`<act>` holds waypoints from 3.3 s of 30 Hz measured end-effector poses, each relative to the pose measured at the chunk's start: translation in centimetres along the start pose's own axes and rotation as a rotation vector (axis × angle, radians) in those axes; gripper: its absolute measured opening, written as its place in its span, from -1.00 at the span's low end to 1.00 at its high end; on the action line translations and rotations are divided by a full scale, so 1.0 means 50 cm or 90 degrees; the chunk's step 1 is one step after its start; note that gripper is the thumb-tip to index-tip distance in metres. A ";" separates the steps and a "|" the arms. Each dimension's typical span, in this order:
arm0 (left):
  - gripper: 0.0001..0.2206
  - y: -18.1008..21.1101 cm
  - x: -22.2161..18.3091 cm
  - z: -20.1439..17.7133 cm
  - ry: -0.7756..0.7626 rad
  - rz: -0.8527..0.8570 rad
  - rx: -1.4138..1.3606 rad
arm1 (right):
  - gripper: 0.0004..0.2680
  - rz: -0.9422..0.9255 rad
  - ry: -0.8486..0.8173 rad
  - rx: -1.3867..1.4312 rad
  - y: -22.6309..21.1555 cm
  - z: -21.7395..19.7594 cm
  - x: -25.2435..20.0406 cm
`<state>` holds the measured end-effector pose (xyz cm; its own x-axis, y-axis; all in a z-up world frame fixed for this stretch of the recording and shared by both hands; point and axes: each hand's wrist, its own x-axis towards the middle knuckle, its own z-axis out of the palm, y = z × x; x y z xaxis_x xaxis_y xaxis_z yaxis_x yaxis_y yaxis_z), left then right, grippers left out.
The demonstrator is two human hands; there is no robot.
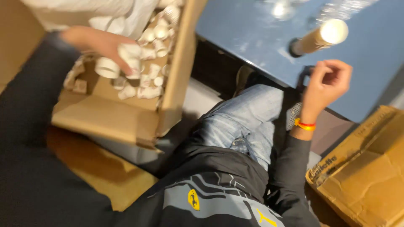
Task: Sorting and stacking paper cups from large bags onto a workstation.
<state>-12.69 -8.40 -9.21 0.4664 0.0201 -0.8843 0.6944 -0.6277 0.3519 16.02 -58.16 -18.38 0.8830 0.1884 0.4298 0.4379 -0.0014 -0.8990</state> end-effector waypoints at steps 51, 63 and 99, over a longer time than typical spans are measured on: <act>-0.70 0.533 0.146 0.548 -0.148 0.484 -1.293 | -0.42 -0.320 -0.257 -0.240 -0.228 0.017 -0.246; -0.66 0.500 0.194 0.527 -0.005 0.476 -1.313 | -0.81 -0.116 -0.477 -0.194 -0.329 0.029 -0.178; -0.46 0.487 0.193 0.547 -0.051 0.623 -1.187 | -0.68 -0.098 -0.501 -0.235 -0.389 0.051 -0.041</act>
<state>-6.27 -44.74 -17.58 0.9483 0.1885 -0.2555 -0.0841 0.9250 0.3704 5.29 -56.00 -2.00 0.4961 0.8346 0.2392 0.6899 -0.2117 -0.6923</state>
